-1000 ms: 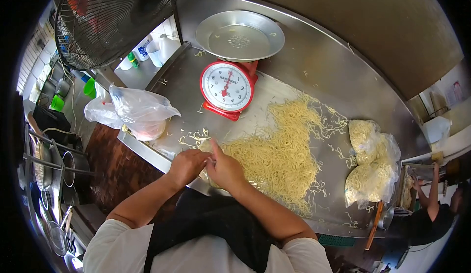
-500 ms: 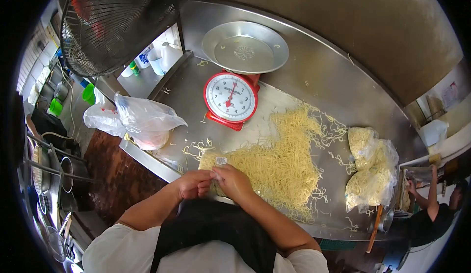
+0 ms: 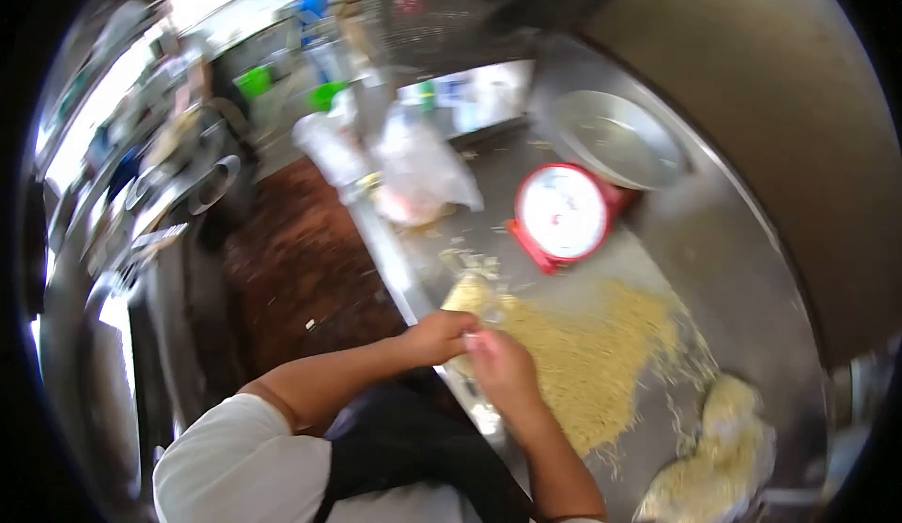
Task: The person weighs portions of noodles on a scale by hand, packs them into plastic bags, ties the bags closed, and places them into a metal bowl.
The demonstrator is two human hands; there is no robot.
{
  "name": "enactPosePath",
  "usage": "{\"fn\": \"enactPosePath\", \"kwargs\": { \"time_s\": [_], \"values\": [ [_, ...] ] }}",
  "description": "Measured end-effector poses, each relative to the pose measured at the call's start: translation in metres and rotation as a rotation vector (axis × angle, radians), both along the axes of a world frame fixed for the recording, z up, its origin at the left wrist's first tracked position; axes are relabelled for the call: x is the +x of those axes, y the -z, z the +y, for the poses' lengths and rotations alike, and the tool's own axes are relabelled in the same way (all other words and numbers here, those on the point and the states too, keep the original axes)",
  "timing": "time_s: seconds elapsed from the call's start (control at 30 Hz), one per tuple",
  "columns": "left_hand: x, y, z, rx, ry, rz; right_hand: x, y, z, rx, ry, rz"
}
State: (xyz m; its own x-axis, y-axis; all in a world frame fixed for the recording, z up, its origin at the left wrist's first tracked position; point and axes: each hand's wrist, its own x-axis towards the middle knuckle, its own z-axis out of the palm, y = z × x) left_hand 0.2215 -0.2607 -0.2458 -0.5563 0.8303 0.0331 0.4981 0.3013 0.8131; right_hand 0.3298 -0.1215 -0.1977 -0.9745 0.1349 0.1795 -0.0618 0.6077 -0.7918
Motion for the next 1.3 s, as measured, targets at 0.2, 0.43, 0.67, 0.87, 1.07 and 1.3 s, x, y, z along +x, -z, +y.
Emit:
{"fn": "enactPosePath", "kwargs": {
  "time_s": [0.2,0.43,0.67,0.87,1.07,1.3],
  "values": [
    [0.069,-0.037,-0.086,0.234,-0.601,-0.403,0.021,0.005,-0.018,-0.648,-0.110,-0.064],
    [0.194,-0.049,-0.262,0.120,-1.194,-0.163,0.029,0.050,-0.057,-0.539,-0.204,-0.458],
    [0.342,-0.044,-0.432,0.804,-2.101,0.247,0.065,0.079,-0.206,-0.296,-0.629,-0.844],
    [0.454,-0.045,-0.542,1.191,-2.429,0.541,0.075,0.053,-0.291,-0.130,-1.058,-0.653],
    [0.377,-0.068,-0.520,0.946,-2.162,0.488,0.078,0.066,-0.277,-0.013,-0.981,-0.497],
    [0.201,-0.034,-0.406,0.788,-1.409,-0.175,0.103,0.052,-0.171,0.033,-0.510,-0.455]
  ]
}}
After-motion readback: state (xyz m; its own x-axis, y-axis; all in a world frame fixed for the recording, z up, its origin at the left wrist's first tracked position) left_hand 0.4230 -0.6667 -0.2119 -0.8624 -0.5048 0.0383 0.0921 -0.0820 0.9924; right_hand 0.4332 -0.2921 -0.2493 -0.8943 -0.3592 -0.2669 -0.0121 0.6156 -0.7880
